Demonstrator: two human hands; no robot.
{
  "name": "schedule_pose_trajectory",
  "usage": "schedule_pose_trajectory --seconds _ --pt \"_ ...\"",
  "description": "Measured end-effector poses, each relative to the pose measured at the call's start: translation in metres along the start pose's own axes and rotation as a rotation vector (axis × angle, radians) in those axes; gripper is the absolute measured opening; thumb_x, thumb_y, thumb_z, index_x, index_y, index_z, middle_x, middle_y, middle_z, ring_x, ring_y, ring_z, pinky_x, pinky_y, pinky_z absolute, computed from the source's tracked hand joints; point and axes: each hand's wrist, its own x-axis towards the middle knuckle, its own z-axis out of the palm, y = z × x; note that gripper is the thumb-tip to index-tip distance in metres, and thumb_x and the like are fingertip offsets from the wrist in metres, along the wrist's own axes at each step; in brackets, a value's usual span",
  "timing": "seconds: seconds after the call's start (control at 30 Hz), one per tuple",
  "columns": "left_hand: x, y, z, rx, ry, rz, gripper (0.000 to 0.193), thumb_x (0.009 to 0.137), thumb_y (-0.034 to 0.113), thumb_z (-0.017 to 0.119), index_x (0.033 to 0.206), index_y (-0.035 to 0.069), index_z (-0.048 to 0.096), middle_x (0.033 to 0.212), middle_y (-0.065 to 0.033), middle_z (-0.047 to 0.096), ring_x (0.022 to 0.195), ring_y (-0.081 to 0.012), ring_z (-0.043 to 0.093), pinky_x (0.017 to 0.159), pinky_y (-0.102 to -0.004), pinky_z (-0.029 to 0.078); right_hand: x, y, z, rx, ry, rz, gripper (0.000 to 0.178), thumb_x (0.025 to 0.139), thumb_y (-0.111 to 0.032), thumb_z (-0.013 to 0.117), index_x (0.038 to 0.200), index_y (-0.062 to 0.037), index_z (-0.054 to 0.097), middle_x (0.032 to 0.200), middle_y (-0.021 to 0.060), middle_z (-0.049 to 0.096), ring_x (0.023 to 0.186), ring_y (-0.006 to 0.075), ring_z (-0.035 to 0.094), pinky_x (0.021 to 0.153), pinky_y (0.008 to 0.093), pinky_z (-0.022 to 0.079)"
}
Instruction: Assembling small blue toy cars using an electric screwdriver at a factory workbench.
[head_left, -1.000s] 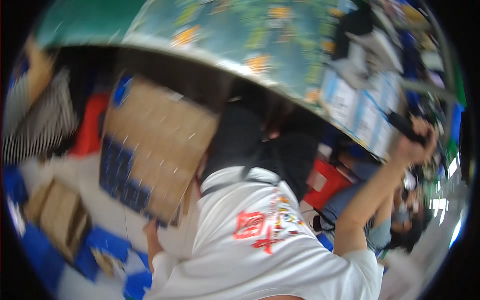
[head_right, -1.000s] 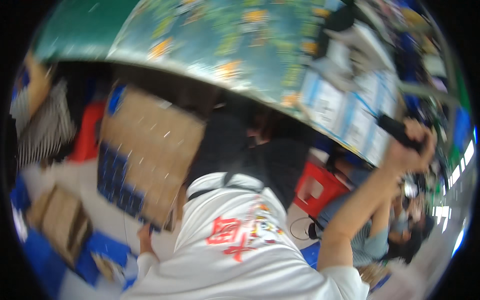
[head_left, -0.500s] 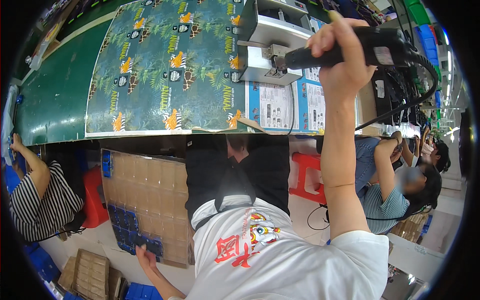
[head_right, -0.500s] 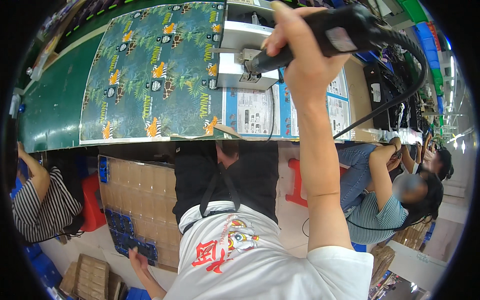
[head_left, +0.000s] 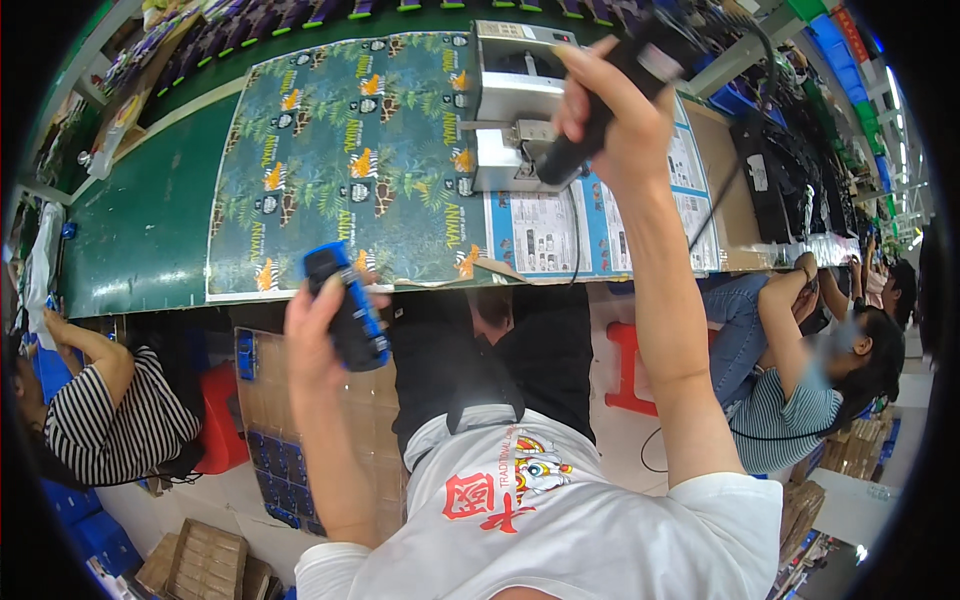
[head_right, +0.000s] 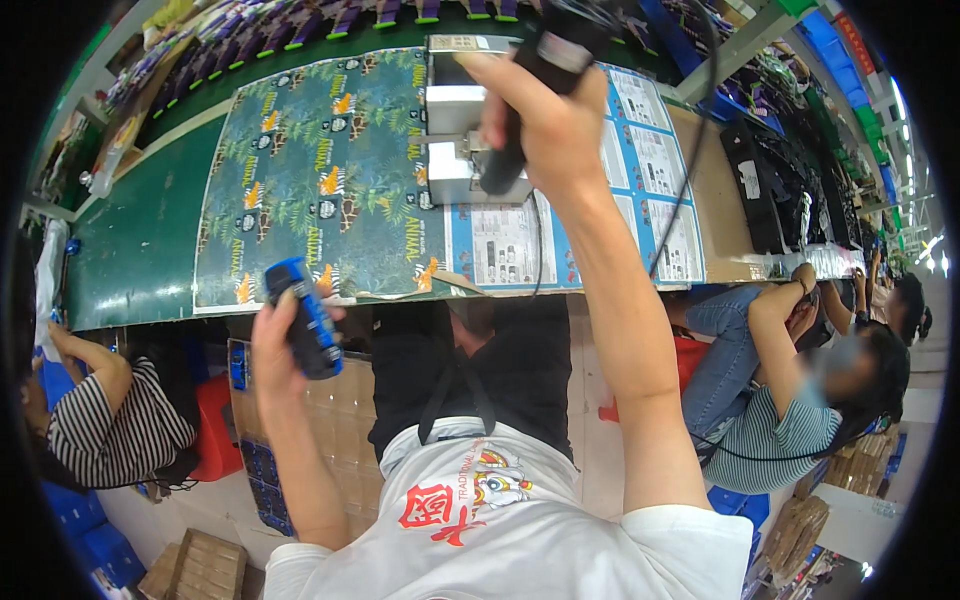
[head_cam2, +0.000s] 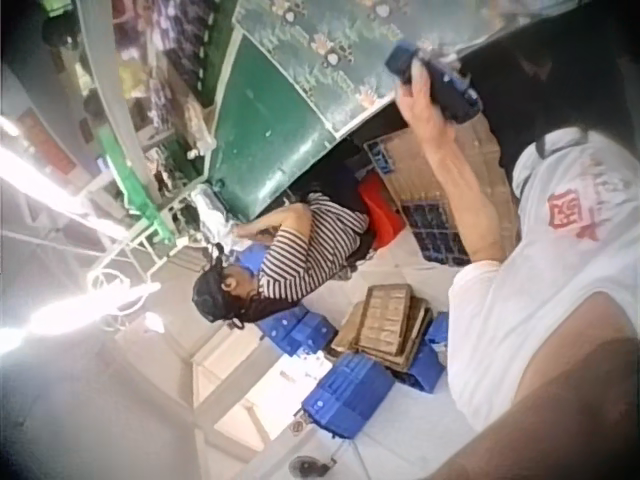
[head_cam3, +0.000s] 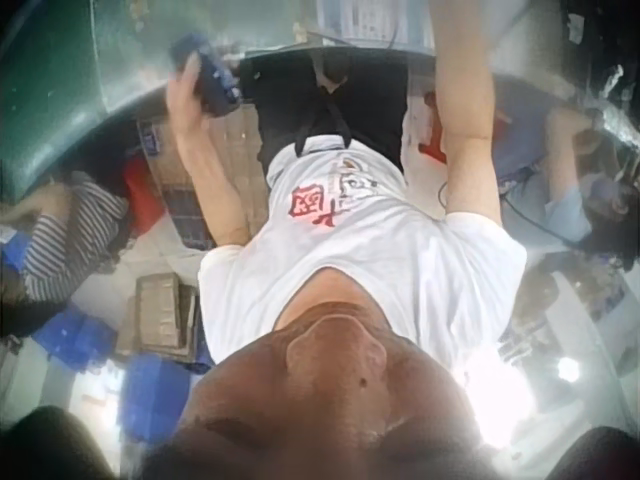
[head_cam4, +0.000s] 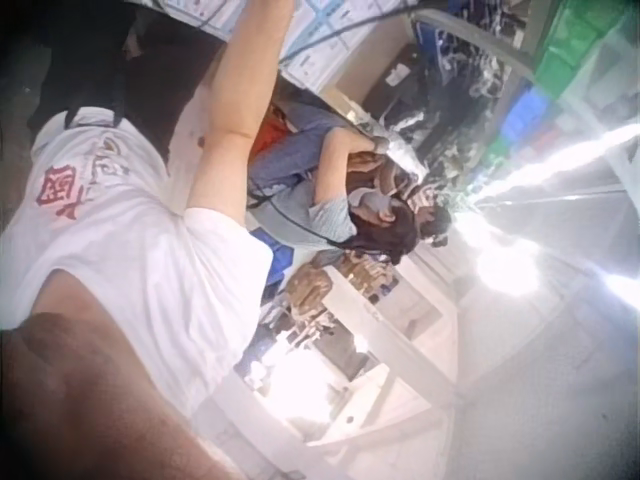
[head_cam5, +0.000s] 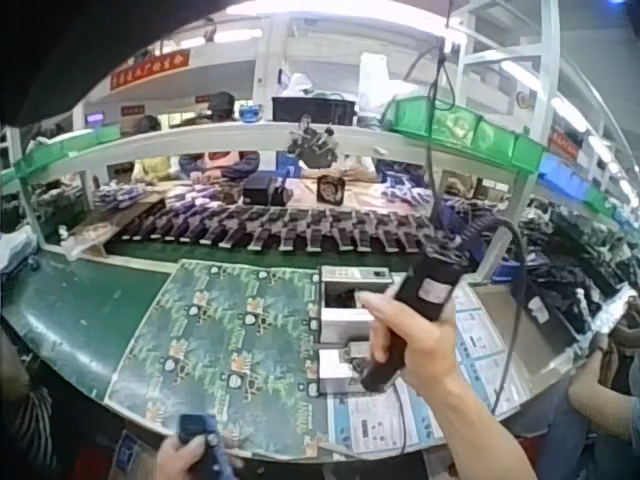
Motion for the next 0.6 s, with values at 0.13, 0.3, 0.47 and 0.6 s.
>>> schedule_pose_trajectory --seconds 0.13,0.3,0.47,0.6 --pt "0.031 -0.032 0.054 -0.035 -0.066 -0.057 0.030 0.093 0.019 0.065 0.114 0.002 0.052 0.091 -0.0121 0.065 0.073 -0.0211 0.069 0.067 -0.0360 0.061 -0.037 -0.027 -0.001 0.358 -0.037 -0.025 0.009 0.091 -0.013 0.059 0.091 -0.0050 0.055 0.059 0.0056 0.050 0.048 0.0173 0.051 0.055 0.0346 0.047" --pt "0.045 -0.060 0.081 0.003 -0.147 -0.066 0.028 0.093 0.019 0.066 0.115 0.005 0.056 0.091 -0.0067 0.066 0.072 -0.0145 0.068 0.064 -0.0317 0.061 -0.058 -0.028 0.017 0.361 -0.127 -0.199 0.010 0.092 -0.011 0.056 0.090 -0.0033 0.049 0.064 0.0078 0.051 0.053 0.0171 0.051 0.058 0.0362 0.049" --pt "0.048 -0.064 0.082 0.034 -0.141 -0.044 0.027 0.092 0.018 0.067 0.113 0.004 0.058 0.095 -0.0077 0.068 0.074 -0.0138 0.068 0.064 -0.0307 0.061 -0.063 -0.005 0.025 0.336 -0.142 -0.202 0.011 0.092 -0.012 0.055 0.095 -0.0032 0.049 0.067 0.0079 0.053 0.054 0.0170 0.052 0.059 0.0355 0.049" --pt "0.049 -0.062 0.083 0.093 -0.157 -0.048 0.027 0.091 0.019 0.070 0.111 0.003 0.060 0.093 -0.0059 0.069 0.072 -0.0120 0.067 0.062 -0.0280 0.059 -0.064 0.002 0.035 0.286 -0.092 -0.139 0.012 0.092 -0.015 0.055 0.092 -0.0046 0.049 0.065 0.0073 0.052 0.054 0.0175 0.051 0.058 0.0351 0.048"
